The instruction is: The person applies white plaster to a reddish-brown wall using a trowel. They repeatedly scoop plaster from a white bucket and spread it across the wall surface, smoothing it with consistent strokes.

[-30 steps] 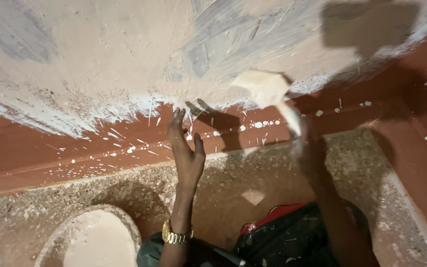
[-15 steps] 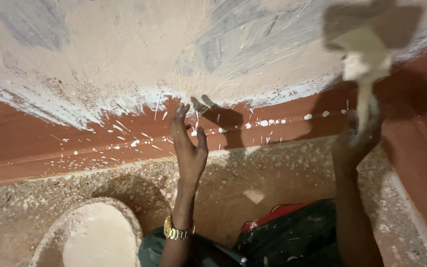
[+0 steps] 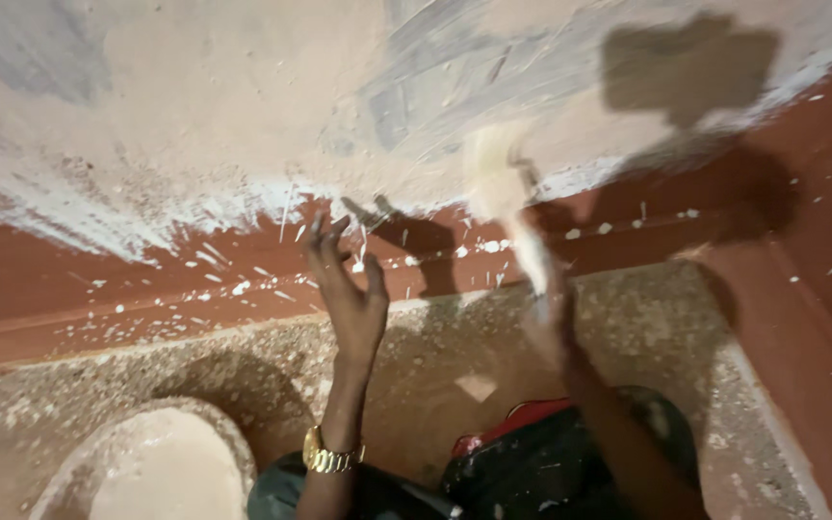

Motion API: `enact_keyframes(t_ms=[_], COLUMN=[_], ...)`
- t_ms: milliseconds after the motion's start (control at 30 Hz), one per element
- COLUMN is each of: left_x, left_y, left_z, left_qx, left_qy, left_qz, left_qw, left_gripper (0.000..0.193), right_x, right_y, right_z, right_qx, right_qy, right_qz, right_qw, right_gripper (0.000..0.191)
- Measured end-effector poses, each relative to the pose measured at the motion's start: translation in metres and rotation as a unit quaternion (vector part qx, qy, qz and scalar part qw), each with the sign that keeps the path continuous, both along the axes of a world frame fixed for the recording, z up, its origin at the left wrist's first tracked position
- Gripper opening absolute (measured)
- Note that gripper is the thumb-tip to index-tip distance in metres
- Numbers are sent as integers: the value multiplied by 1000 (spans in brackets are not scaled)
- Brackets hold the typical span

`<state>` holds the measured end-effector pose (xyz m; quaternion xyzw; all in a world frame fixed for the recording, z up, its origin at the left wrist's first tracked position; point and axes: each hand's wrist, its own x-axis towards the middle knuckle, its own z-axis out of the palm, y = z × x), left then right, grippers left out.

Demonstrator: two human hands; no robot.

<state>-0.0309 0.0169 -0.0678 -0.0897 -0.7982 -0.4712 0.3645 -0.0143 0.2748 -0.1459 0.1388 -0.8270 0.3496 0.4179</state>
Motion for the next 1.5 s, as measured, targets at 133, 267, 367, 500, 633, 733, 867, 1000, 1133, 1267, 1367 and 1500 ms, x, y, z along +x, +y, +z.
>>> enact_keyframes(t_ms=[133,267,367,500,633,733,867,1000,1133,1267,1367,1500], left_x=[4,9,9,5,6,4,-3,-8,-11,-4,-2,-2], left_y=[-1,0,3,7,4,2,1,-3,-7,-5,-1,1], left_z=[6,9,9,7,4,3,-3,-11,-10,-4,3,6], left_qx=[8,4,8,27,28,10,13,-7,-15,24,25,20], left_qy=[-3,-2,-22,-3,5,17,3,24,34,-5,17,8], left_qz=[9,3,-8,-11,-4,3,21,40,42,6,-8,-6], left_qw=[1000,1000,1000,1000,1000,1000,1000,999,998,1000,1000,1000], left_gripper=[46,41,43,39,41,41,47,47,49,46,47,50], right_x=[9,-3,-15,-16,-18,-25,-30,-27,-44,-64,-68,-67], right_y=[-10,13,42,70,81,71,44,21,33,73,89,75], right_z=[-4,2,11,26,46,50,36,25,41,70,77,65], right_qx=[90,80,1,-112,-205,-192,-61,107,119,-55,-154,-173], right_qy=[-54,-27,19,81,138,139,106,40,44,90,129,141], right_qz=[25,-14,-76,-126,-156,-131,-57,22,2,-85,-111,-89], right_qw=[994,996,997,982,956,962,991,993,992,991,973,971], right_gripper=[48,47,47,47,47,45,43,41,41,41,42,44])
